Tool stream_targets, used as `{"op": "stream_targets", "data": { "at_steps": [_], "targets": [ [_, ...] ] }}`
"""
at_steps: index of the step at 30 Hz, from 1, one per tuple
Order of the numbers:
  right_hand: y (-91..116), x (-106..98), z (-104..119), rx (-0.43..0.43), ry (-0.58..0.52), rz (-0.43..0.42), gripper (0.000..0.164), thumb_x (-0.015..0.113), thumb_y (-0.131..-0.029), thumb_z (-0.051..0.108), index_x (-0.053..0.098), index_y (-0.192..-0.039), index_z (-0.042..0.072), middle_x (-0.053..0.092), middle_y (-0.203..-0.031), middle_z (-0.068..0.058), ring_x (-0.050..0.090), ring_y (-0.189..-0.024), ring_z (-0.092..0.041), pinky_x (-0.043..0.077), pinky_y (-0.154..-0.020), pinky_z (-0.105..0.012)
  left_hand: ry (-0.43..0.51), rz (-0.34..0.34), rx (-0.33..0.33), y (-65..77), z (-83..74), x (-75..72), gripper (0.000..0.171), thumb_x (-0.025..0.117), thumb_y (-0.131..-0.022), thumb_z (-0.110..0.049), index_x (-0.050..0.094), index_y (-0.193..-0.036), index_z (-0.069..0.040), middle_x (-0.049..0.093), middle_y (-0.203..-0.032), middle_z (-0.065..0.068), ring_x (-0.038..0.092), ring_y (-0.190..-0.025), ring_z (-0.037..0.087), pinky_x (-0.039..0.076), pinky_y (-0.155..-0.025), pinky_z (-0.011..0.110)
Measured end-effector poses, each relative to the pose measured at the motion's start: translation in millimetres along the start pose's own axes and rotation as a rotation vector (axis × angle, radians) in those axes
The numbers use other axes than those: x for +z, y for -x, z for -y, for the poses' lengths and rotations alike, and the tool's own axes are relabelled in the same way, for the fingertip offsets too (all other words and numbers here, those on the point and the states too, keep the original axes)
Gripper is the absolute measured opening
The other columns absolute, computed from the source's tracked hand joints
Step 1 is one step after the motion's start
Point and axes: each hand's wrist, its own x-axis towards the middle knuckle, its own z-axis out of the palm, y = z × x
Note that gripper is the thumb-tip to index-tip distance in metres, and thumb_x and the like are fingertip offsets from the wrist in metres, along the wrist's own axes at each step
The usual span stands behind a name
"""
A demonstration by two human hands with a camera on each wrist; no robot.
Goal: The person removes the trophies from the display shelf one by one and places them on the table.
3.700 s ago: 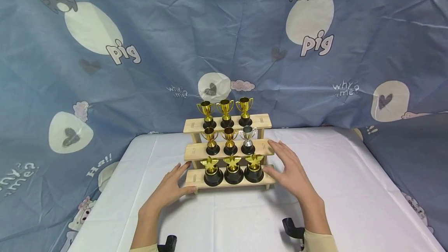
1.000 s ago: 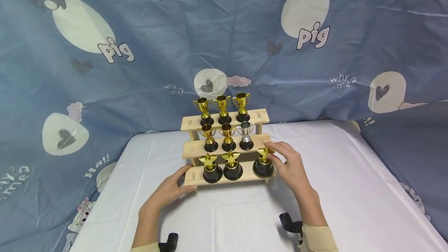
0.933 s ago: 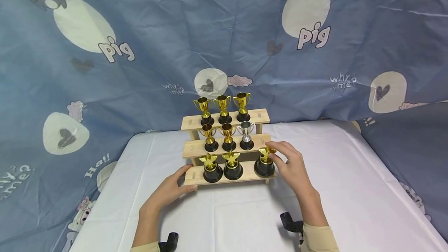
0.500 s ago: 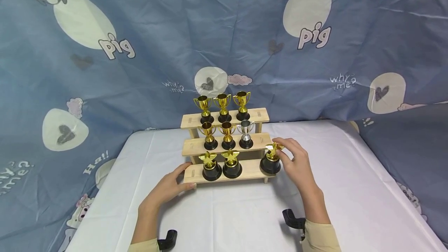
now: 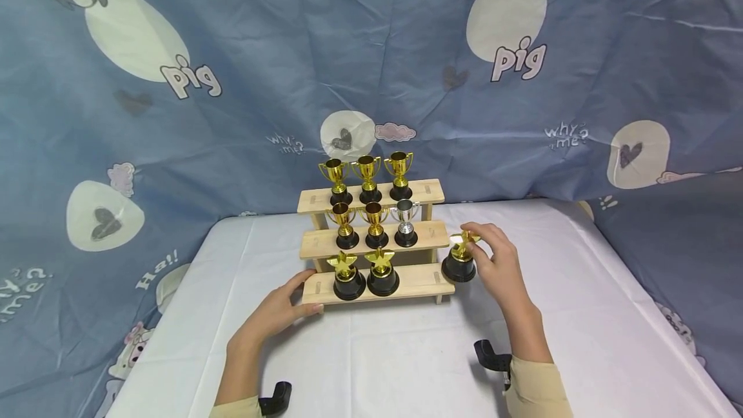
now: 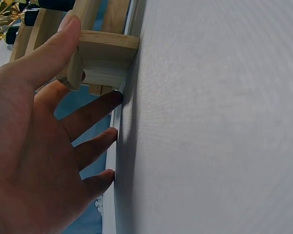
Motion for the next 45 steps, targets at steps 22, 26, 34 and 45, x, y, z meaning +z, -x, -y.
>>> {"op": "stream_targets", "data": {
  "at_steps": [22,26,34,45],
  "targets": [
    [-28.5,7.4,-29.1,0.039,0.113,0.018,0.037,0.067,-0.087,-0.009,0.068,-0.121,0.007,0.069,-0.113,-0.013,0.061,-0.105,-0.027,0.044,-0.090,-0.031,0.039,0.001,0.028,-3.2,3.0,-0.5,0.084,0.081,-0.075,-0.054,0.046,-0.148,-0.034,0.046,-0.155,0.005,0.039,-0.146,0.034,0.031,-0.119,0.059],
    [-30.6,9.5,-34.9,0.064,0.119,0.039,0.037,0.066,-0.088,-0.009,0.067,-0.121,0.007,0.068,-0.114,-0.015,0.062,-0.107,-0.033,0.048,-0.092,-0.049,0.041,-0.003,0.024,-3.7,3.3,-0.7,0.084,0.082,-0.075,-0.053,0.046,-0.148,-0.032,0.046,-0.155,0.005,0.039,-0.146,0.034,0.031,-0.119,0.059],
    [-34.7,14.5,-49.0,0.092,0.192,0.054,0.036,0.065,-0.088,-0.009,0.066,-0.120,0.007,0.068,-0.116,-0.017,0.062,-0.107,-0.036,0.049,-0.092,-0.058,0.049,-0.006,0.029,-4.6,2.5,0.1,0.084,0.082,-0.075,-0.052,0.046,-0.148,-0.032,0.047,-0.154,0.005,0.039,-0.146,0.034,0.031,-0.119,0.059],
    [-41.5,23.7,-59.2,0.107,0.264,0.113,0.034,0.062,-0.092,-0.005,0.065,-0.123,0.008,0.067,-0.117,-0.018,0.061,-0.109,-0.038,0.049,-0.091,-0.060,0.051,-0.006,0.034,-2.4,3.8,1.2,0.084,0.082,-0.075,-0.053,0.046,-0.148,-0.032,0.047,-0.154,0.004,0.039,-0.146,0.033,0.031,-0.119,0.058]
  ]
}}
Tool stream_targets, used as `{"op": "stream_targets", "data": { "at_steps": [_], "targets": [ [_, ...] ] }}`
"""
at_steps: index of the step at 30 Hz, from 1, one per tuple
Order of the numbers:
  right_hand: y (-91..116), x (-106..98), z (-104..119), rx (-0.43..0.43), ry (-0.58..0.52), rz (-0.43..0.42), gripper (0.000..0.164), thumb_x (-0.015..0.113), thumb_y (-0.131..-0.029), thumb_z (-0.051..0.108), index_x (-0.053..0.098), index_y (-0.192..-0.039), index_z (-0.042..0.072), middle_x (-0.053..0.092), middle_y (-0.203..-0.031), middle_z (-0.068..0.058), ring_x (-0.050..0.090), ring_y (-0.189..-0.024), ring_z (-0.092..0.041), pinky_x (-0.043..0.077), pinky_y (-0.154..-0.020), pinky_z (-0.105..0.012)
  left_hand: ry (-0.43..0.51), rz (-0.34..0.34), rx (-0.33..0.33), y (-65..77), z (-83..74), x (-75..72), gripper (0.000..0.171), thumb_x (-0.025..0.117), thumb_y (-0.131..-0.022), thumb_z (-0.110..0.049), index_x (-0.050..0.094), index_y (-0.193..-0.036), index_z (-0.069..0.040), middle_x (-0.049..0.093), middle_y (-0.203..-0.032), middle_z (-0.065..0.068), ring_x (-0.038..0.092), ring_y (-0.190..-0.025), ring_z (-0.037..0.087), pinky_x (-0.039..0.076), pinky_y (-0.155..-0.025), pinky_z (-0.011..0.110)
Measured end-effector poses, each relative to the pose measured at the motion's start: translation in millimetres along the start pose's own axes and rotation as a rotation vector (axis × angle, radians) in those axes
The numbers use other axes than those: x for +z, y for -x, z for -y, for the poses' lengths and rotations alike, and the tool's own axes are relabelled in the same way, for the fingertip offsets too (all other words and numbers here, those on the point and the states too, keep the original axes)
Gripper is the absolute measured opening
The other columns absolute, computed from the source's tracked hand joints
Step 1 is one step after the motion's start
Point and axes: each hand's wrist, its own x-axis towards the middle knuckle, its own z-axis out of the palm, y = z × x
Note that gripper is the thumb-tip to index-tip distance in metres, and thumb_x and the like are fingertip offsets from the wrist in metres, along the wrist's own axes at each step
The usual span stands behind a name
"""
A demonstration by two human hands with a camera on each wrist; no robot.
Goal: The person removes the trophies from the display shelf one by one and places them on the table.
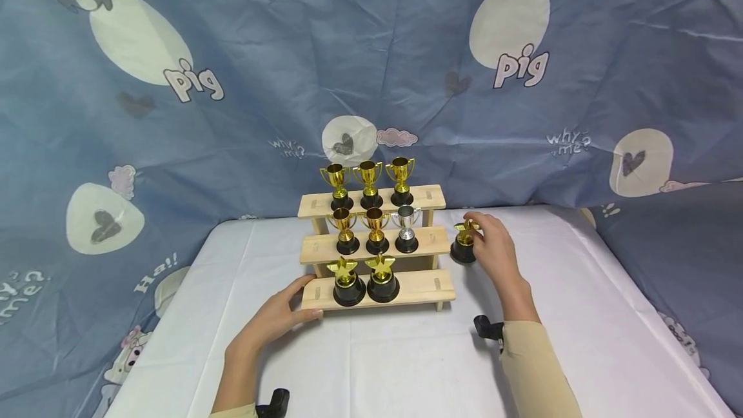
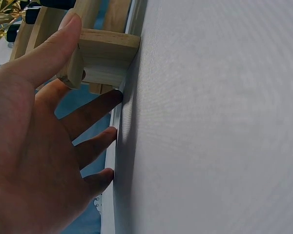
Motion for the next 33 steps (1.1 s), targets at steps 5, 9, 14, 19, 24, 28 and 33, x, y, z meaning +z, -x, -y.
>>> {"op": "stream_targets", "data": {
  "at_steps": [5,9,14,19,24,28,33],
  "targets": [
    [-1.9,1.5,-5.0,-0.017,0.067,0.018,0.034,0.060,-0.091,-0.004,0.064,-0.122,0.009,0.069,-0.114,-0.018,0.061,-0.108,-0.038,0.049,-0.090,-0.059,0.002,-0.004,0.004,0.8,-0.1,0.1,0.083,0.082,-0.075,-0.051,0.046,-0.148,-0.033,0.047,-0.154,0.004,0.040,-0.146,0.033,0.032,-0.119,0.058],
    [-0.4,1.5,-9.1,-0.011,0.102,0.015,0.034,0.060,-0.091,-0.005,0.064,-0.122,0.010,0.070,-0.114,-0.019,0.062,-0.108,-0.039,0.049,-0.088,-0.060,-0.001,-0.003,0.000,0.5,0.3,-0.2,0.083,0.082,-0.075,-0.052,0.046,-0.148,-0.032,0.047,-0.154,0.004,0.039,-0.146,0.033,0.032,-0.119,0.058],
    [0.3,1.9,-9.6,-0.012,0.104,0.011,0.034,0.061,-0.091,-0.004,0.064,-0.123,0.010,0.070,-0.114,-0.019,0.063,-0.108,-0.040,0.049,-0.089,-0.061,-0.006,-0.005,-0.006,0.9,0.5,-0.8,0.084,0.082,-0.075,-0.053,0.046,-0.148,-0.032,0.047,-0.154,0.004,0.040,-0.146,0.033,0.031,-0.119,0.060],
    [1.4,3.3,-10.2,-0.001,0.124,0.014,0.036,0.060,-0.092,-0.004,0.063,-0.124,0.010,0.069,-0.115,-0.020,0.063,-0.107,-0.040,0.050,-0.089,-0.060,-0.008,-0.002,-0.001,1.2,0.2,-0.8,0.085,0.081,-0.075,-0.054,0.046,-0.149,-0.031,0.047,-0.154,0.003,0.039,-0.146,0.033,0.030,-0.119,0.060],
    [2.7,3.2,-10.1,-0.010,0.133,0.009,0.038,0.059,-0.091,-0.005,0.062,-0.126,0.009,0.069,-0.114,-0.021,0.063,-0.105,-0.042,0.050,-0.088,-0.061,-0.003,-0.002,-0.001,1.7,-1.2,0.0,0.084,0.081,-0.075,-0.054,0.046,-0.148,-0.032,0.046,-0.155,0.002,0.039,-0.146,0.033,0.029,-0.119,0.061],
    [4.5,3.6,-10.5,-0.033,0.109,0.002,0.041,0.059,-0.090,-0.008,0.061,-0.129,0.007,0.067,-0.120,-0.020,0.061,-0.109,-0.041,0.049,-0.092,-0.061,-0.007,-0.003,-0.013,1.6,-0.9,1.4,0.085,0.081,-0.075,-0.055,0.046,-0.148,-0.032,0.047,-0.154,0.003,0.039,-0.145,0.035,0.030,-0.118,0.062],
    [6.3,4.1,-9.7,-0.065,0.061,0.003,0.052,0.058,-0.088,-0.011,0.056,-0.137,0.007,0.057,-0.137,-0.019,0.055,-0.122,-0.042,0.044,-0.100,-0.062,-0.018,-0.006,-0.034,0.8,0.8,1.6,0.087,0.079,-0.074,-0.060,0.044,-0.149,-0.034,0.047,-0.155,0.004,0.039,-0.145,0.037,0.031,-0.117,0.063]
  ]
}}
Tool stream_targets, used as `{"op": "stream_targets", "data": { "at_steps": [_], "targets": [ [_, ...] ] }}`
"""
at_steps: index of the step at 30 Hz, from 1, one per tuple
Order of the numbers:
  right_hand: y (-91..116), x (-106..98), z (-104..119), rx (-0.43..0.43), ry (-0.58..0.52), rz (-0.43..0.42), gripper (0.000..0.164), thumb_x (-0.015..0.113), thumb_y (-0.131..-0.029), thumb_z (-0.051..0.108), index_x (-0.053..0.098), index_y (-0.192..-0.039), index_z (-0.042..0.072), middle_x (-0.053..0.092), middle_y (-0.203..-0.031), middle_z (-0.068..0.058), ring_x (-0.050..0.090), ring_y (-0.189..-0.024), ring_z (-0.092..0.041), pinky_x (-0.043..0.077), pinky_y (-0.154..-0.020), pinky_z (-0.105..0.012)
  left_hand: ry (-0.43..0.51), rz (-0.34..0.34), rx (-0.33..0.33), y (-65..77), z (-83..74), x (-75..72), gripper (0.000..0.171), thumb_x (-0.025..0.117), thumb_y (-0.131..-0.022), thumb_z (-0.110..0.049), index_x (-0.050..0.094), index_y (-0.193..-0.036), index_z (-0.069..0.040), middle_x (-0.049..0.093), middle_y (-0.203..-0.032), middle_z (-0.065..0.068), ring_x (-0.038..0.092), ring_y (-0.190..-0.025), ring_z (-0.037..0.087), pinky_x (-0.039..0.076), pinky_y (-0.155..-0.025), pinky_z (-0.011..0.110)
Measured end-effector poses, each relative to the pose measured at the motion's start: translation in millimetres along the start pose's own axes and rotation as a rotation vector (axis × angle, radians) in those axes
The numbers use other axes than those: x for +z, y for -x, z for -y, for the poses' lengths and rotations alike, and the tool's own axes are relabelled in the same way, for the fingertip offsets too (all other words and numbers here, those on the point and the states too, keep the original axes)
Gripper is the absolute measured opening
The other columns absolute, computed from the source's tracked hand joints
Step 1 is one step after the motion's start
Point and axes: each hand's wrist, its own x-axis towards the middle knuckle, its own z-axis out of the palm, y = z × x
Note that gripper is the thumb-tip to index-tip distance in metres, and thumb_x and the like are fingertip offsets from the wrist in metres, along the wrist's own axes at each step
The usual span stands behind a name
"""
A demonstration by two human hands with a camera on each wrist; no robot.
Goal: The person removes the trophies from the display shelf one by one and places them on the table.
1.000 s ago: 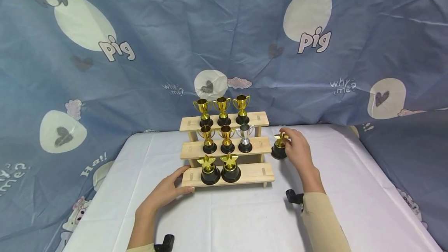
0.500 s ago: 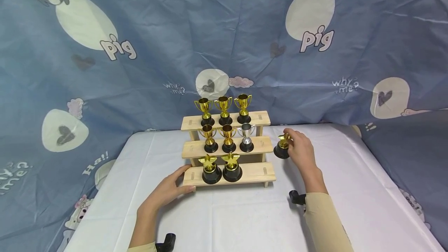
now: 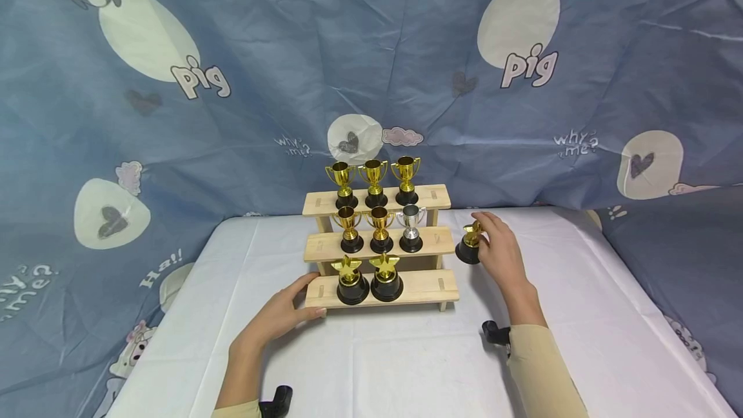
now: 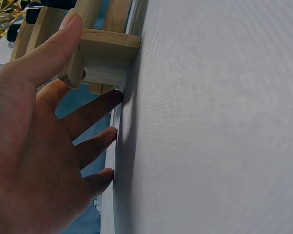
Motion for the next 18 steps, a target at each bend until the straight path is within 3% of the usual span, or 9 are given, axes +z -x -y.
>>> {"op": "stream_targets", "data": {
  "at_steps": [18],
  "targets": [
    [10.8,-15.0,8.5,-0.048,-0.080,-0.071,0.054,0.064,-0.087,-0.004,0.058,-0.138,0.012,0.062,-0.132,-0.017,0.052,-0.125,-0.042,0.039,-0.104,-0.061,0.000,0.008,0.012,0.2,-0.9,-0.6,0.086,0.078,-0.074,-0.061,0.044,-0.149,-0.034,0.046,-0.155,0.003,0.038,-0.146,0.035,0.026,-0.120,0.063]
  ]
}}
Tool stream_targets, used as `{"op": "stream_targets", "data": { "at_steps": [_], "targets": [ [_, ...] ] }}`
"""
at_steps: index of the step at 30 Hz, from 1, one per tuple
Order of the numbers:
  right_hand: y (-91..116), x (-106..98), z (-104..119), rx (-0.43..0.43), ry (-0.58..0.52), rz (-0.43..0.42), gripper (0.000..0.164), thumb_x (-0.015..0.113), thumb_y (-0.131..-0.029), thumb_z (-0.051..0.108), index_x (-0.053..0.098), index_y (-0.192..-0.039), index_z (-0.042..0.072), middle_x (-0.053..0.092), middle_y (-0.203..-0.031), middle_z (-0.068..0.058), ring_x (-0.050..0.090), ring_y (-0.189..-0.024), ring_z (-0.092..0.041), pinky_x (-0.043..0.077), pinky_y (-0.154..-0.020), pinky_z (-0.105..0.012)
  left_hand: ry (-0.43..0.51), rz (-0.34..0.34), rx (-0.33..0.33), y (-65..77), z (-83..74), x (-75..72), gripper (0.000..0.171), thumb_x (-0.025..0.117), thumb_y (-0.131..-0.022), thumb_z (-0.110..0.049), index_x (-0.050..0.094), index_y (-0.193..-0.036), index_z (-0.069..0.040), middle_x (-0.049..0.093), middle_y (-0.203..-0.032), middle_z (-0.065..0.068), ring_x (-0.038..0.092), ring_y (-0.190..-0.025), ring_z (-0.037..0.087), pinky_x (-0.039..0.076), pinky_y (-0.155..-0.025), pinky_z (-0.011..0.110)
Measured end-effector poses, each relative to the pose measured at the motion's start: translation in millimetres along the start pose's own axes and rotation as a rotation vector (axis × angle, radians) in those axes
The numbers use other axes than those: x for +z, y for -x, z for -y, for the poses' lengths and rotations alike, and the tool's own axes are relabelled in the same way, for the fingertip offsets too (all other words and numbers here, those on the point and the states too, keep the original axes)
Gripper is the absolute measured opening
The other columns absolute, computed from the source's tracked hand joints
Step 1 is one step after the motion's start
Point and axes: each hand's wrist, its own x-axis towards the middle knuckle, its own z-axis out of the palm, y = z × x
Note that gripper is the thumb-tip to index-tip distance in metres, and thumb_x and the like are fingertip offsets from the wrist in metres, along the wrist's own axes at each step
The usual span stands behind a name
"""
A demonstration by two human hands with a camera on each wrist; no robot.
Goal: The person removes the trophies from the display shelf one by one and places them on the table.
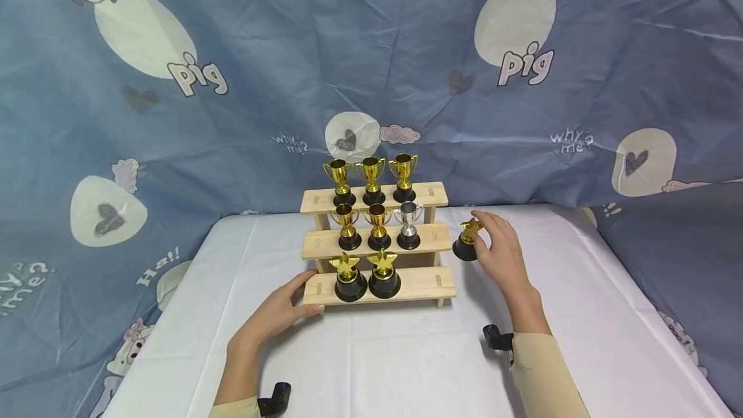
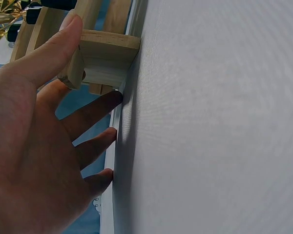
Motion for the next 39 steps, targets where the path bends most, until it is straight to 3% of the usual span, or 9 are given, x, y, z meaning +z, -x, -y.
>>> {"op": "stream_targets", "data": {
  "at_steps": [14,25,31,39],
  "targets": [
    [12.7,-6.3,23.5,-0.084,-0.085,0.043,0.055,0.070,-0.085,-0.003,0.060,-0.136,0.013,0.066,-0.124,-0.014,0.058,-0.115,-0.031,0.045,-0.096,-0.052,-0.002,-0.003,-0.003,-1.8,1.2,0.9,0.085,0.078,-0.074,-0.061,0.044,-0.149,-0.035,0.045,-0.155,0.001,0.037,-0.147,0.033,0.018,-0.123,0.062],
    [26.5,0.0,40.6,-0.140,-0.142,0.093,0.055,0.073,-0.084,0.001,0.060,-0.136,0.015,0.070,-0.116,-0.007,0.061,-0.109,-0.020,0.042,-0.094,-0.018,0.001,-0.004,0.004,-0.6,0.3,0.2,0.085,0.078,-0.075,-0.059,0.045,-0.149,-0.034,0.046,-0.155,0.001,0.038,-0.147,0.033,0.022,-0.122,0.062],
    [30.6,2.2,47.2,-0.166,-0.144,0.099,0.057,0.075,-0.084,0.003,0.060,-0.137,0.017,0.070,-0.114,-0.003,0.060,-0.107,-0.015,0.043,-0.091,-0.015,0.005,-0.001,0.011,-0.6,-0.1,0.4,0.084,0.078,-0.075,-0.059,0.045,-0.148,-0.035,0.046,-0.155,0.001,0.037,-0.148,0.032,0.016,-0.124,0.062],
    [32.9,4.6,50.4,-0.222,-0.182,0.061,0.056,0.075,-0.082,0.000,0.061,-0.135,0.013,0.072,-0.112,-0.007,0.060,-0.110,-0.017,0.035,-0.105,-0.008,0.001,-0.002,0.015,-0.6,1.9,0.3,0.085,0.077,-0.076,-0.060,0.044,-0.149,-0.033,0.045,-0.156,0.000,0.036,-0.148,0.032,0.015,-0.124,0.063]
  ]
}}
